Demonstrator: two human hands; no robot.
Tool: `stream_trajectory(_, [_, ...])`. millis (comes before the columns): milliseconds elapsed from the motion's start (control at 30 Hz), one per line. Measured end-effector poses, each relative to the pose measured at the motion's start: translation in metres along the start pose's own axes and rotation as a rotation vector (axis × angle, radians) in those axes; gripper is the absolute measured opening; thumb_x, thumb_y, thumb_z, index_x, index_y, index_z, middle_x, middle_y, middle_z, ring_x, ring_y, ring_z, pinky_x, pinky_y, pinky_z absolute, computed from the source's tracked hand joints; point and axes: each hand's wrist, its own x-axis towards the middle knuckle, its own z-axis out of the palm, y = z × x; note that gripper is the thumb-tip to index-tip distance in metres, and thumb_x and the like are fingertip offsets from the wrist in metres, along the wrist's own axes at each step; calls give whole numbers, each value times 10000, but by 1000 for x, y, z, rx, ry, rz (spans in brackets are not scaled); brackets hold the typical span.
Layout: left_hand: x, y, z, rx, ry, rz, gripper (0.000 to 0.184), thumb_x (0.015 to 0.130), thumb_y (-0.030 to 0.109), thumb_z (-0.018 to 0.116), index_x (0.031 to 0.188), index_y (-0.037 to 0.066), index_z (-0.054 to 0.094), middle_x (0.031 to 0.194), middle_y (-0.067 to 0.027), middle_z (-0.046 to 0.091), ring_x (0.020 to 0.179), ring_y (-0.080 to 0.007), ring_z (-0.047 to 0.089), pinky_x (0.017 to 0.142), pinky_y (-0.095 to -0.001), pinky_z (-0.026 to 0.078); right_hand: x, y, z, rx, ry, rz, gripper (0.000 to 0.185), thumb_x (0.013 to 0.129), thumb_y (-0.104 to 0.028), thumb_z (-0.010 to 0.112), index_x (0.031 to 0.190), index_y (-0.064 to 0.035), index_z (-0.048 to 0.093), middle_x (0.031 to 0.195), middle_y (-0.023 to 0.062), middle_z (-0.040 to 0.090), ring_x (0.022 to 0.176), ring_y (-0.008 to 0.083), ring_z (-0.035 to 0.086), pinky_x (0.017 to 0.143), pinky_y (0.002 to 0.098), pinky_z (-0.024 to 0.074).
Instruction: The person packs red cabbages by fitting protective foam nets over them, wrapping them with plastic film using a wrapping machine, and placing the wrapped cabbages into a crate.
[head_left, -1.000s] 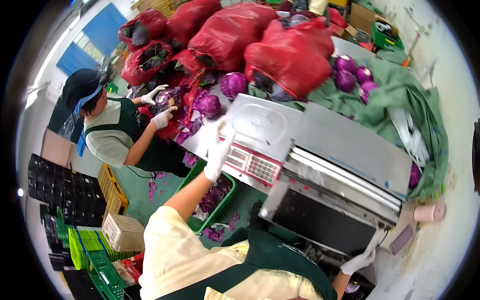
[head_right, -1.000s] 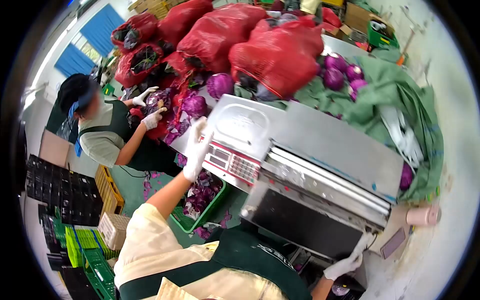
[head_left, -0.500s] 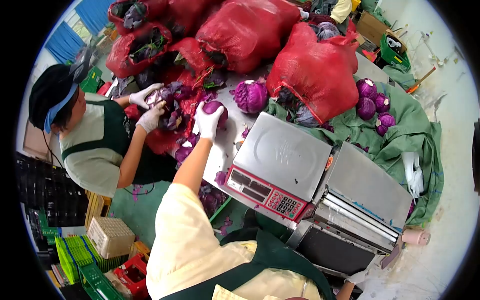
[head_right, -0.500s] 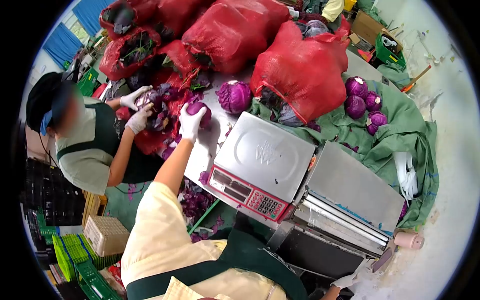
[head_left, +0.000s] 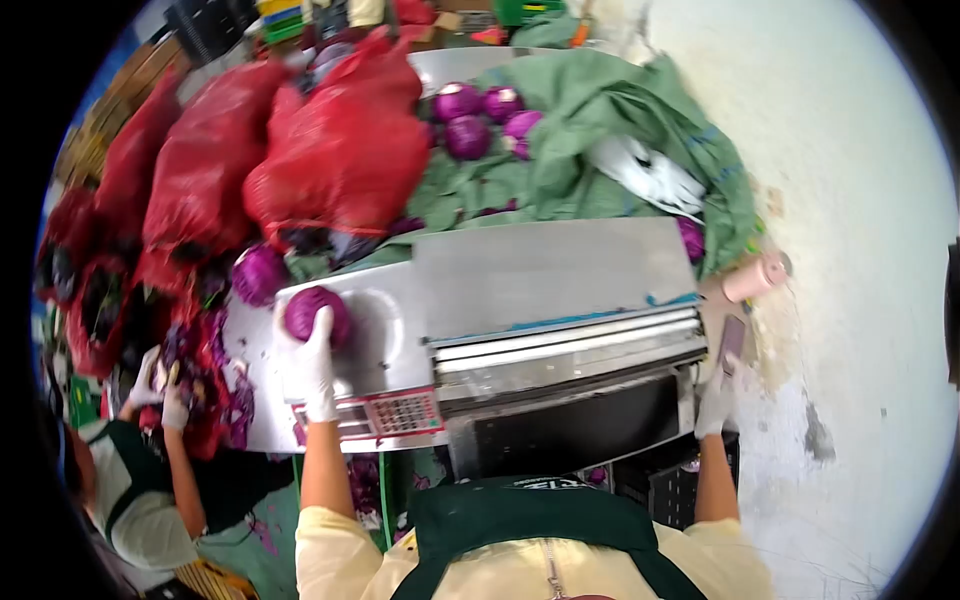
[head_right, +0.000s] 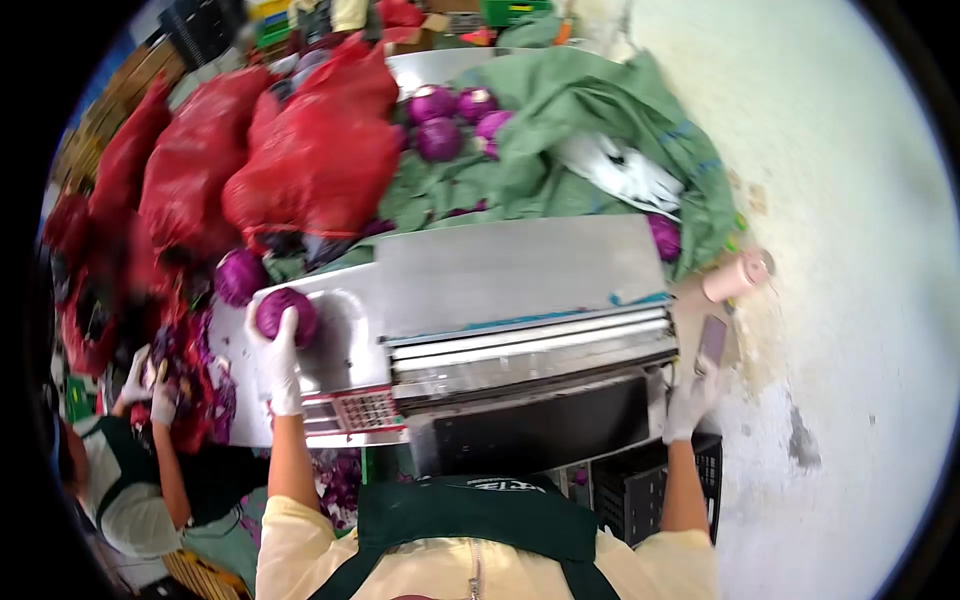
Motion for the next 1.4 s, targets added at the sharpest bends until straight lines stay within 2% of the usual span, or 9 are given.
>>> stream_trajectory(233, [-2, 2, -6, 119, 16, 14, 757, 833, 219, 741, 1436, -6, 342, 1403, -172, 417, 1273, -249, 430, 1063, -338, 351, 185, -85, 111, 271, -367, -417, 161, 842, -145, 598, 959, -41, 638, 938, 127, 640, 927, 268, 612, 824, 369, 476])
stream_trajectory(533, [4, 3, -16, 131, 113, 46, 663, 882, 165, 692, 1408, -53, 353, 1415, -191, 410, 1299, -246, 414, 1073, -342, 348, 268, -139, 322, -676, -461, -743, 255, 816, -229, 569, 955, -107, 745, 967, 122, 695, 939, 286, 672, 796, 449, 532])
stream_trajectory(700, [-87, 140, 31, 2, -4, 198, 362, 855, 39, 664, 1204, 9, 574, 1138, -92, 611, 1051, -189, 572, 940, -318, 451, 215, -202, 180, -212, -219, -1097, 98, 810, -196, 609, 775, -110, 577, 767, 80, 593, 798, 271, 595, 749, 408, 438])
stream_trajectory(833, [-136, 215, 84, 220, -439, 715, 578, 781, 285, 746, 1262, 45, 534, 1203, -153, 565, 1117, -344, 550, 1054, -414, 348, 142, -252, 47, 343, -870, -1341, 143, 748, -107, 664, 867, -90, 587, 883, 57, 608, 902, 269, 577, 899, 423, 418])
stream_trajectory(900, [-160, 211, 99, 201, -660, 829, 508, 760, 357, 745, 1182, 107, 614, 1098, -108, 615, 1065, -327, 570, 1046, -446, 332, 127, -251, 16, 445, -1181, -1296, 188, 727, -121, 692, 884, -95, 591, 962, 64, 635, 975, 277, 585, 978, 411, 401])
stream_trajectory(1033, [-202, 210, 85, -42, -708, 195, 139, 825, 181, 733, 895, 64, 706, 809, -58, 682, 738, -138, 659, 700, -277, 522, 112, -241, 9, 608, -1063, -1024, 237, 805, -150, 668, 1021, -67, 619, 1034, 72, 647, 1012, 235, 589, 1007, 389, 387])
stream_trajectory(1100, [-218, 215, 88, -175, -521, -92, 168, 857, 199, 698, 900, 37, 692, 749, -47, 682, 683, -77, 625, 649, -259, 516, 80, -251, 10, 974, -1297, -61, 350, 899, -212, 613, 1187, -14, 590, 1104, 77, 634, 1045, 182, 569, 1006, 361, 385])
stream_trajectory(1300, [-246, 190, 76, -497, -297, -413, 156, 870, 112, 706, 954, -8, 652, 835, -30, 679, 712, -69, 614, 672, -208, 521, 48, -248, 41, 997, -1360, 14, 293, 979, -230, 547, 1132, 16, 595, 968, 25, 644, 890, 86, 586, 802, 251, 484])
stream_trajectory(1400, [-243, 199, 61, -449, -168, -42, 338, 851, 96, 714, 1147, -9, 590, 1133, -65, 622, 984, -123, 592, 871, -267, 488, 33, -263, 34, 900, -1484, -87, 223, 972, -186, 563, 1051, 12, 629, 931, 10, 643, 828, 66, 572, 756, 227, 477])
